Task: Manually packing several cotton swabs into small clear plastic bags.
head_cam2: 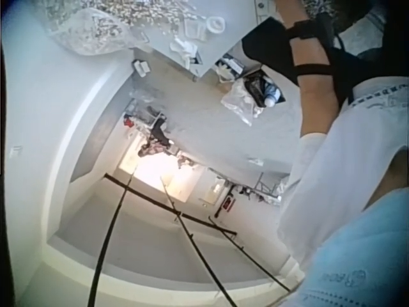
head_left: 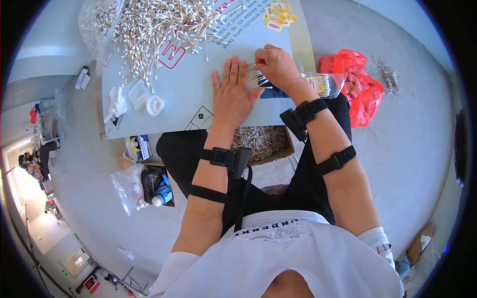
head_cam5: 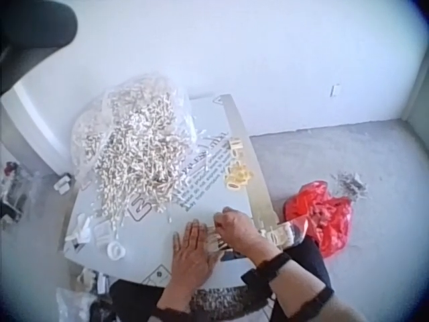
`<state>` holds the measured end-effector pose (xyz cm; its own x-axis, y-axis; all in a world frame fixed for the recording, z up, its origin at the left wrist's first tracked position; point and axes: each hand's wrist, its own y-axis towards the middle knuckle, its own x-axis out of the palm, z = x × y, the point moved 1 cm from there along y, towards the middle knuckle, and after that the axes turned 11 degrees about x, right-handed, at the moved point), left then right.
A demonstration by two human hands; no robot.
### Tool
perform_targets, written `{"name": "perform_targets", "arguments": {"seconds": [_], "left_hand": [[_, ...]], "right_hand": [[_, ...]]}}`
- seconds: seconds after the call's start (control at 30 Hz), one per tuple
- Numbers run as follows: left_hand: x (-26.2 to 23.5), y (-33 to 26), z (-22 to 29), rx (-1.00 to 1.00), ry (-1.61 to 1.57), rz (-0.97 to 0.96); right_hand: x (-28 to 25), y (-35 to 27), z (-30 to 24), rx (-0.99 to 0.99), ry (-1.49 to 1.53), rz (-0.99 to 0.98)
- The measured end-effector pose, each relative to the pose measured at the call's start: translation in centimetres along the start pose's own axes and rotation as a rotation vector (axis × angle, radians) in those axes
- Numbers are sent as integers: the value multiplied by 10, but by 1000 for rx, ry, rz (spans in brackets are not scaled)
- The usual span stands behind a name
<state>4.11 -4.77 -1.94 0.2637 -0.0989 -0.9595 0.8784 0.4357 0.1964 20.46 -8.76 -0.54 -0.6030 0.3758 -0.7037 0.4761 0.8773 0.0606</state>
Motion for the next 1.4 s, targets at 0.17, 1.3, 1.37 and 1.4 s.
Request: {"name": "perform_targets", "arguments": {"seconds": [0.17, 1.3, 1.37, 1.4], "left_hand": [[-3, -3, -1, 36, 2, -48], [5, 8, -2, -288, -891, 657], [11, 15, 5, -287, -920, 664], [13, 20, 9, -285, -948, 672]], "right_hand": [[-2, -3, 5, 37, -33, -28], [15, -30, 12, 184, 670, 313], [26, -30, 9, 150, 797, 332], [32, -32, 8, 147, 810, 318]]}}
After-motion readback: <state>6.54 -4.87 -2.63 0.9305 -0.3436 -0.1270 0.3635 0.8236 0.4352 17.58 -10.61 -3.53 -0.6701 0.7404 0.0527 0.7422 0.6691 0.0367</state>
